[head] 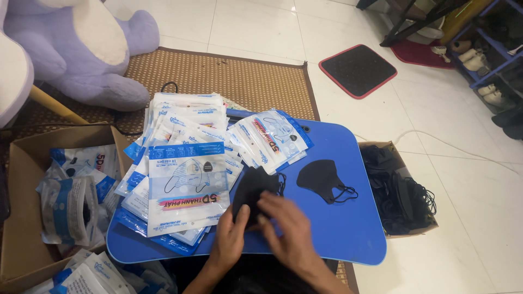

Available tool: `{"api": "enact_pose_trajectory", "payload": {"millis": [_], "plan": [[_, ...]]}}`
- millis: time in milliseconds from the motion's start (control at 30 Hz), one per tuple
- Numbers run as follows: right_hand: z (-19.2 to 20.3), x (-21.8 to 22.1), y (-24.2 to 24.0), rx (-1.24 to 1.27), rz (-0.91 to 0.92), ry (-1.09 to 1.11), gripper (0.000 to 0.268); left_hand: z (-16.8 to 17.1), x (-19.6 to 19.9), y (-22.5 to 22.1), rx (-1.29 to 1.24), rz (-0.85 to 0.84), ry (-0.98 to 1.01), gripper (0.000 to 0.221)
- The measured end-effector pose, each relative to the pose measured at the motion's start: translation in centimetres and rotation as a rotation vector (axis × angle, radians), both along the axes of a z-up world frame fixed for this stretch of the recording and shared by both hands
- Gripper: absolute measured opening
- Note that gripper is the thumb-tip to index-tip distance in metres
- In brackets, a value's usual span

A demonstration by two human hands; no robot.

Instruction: Sorting and organizing individual black face masks and stacks of packaged white face masks on a small table.

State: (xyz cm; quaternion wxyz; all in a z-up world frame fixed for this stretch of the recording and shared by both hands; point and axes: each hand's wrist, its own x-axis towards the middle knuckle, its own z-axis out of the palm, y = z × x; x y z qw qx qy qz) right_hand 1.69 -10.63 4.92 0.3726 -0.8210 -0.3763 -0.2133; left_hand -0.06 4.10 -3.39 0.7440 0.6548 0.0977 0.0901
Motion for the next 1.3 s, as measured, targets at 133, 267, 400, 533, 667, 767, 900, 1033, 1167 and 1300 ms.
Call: {"api": "enact_pose_trajectory", "payload": {"millis": [133, 267, 400, 533, 667, 767, 900, 1033, 1167, 1300], "plan": [[2.2, 2.7, -1.2, -0.015, -0.232, -0.095, 0.041, 1.3, -0.4, -0.8, -0.197, -0.113, -0.018, 0.055], [2.9, 3.4, -0.5, -0.064, -0.217, 0.326, 0.077, 1.4, -0.6, -0.9, 0.196, -0.091, -0.311, 0.04], [2.9, 2.5, 1.0, 0.007, -0.119, 0.347, 0.076, 4.2, -0.9, -0.9, 0.271, -0.074, -0.413, 0.026], [3.4, 2.0, 1.4, 0.046, -0.116, 0.332, 0.067, 3.7, -0.8, -0.8, 0.292, -0.063, -0.451, 0.025], [3.5, 1.8, 1.1, 0.045, -0.038, 0.345, 0.062, 3.2, -0.9, -0.8, 0.258, -0.101, -0.311, 0.018], [2.9, 2.4, -0.5, 0.051, -0.046, 0.349, 0.062, 1.6, -1.0, -1.0, 0.14, -0.104, -0.087, 0.029], [1.4, 4.9, -4.6, -0.201, -0.132, 0.239, 0.053, 2.3, -0.8, -1.2, -0.082, -0.003, 0.067, 0.05], [-1.0, 7.5, -9.4, -0.469, -0.079, 0.063, 0.055, 2.4, -0.6, -1.0, -0.114, -0.011, 0.103, 0.054], [-4.3, 10.3, -12.6, -0.686, -0.133, 0.039, 0.062, 3.2, -0.6, -0.6, -0.02, -0.132, 0.179, 0.055], [-5.8, 12.2, -13.4, -0.633, -0.324, -0.018, 0.053, 3.2, -0.4, -0.4, -0.084, -0.225, 0.228, 0.054]]}}
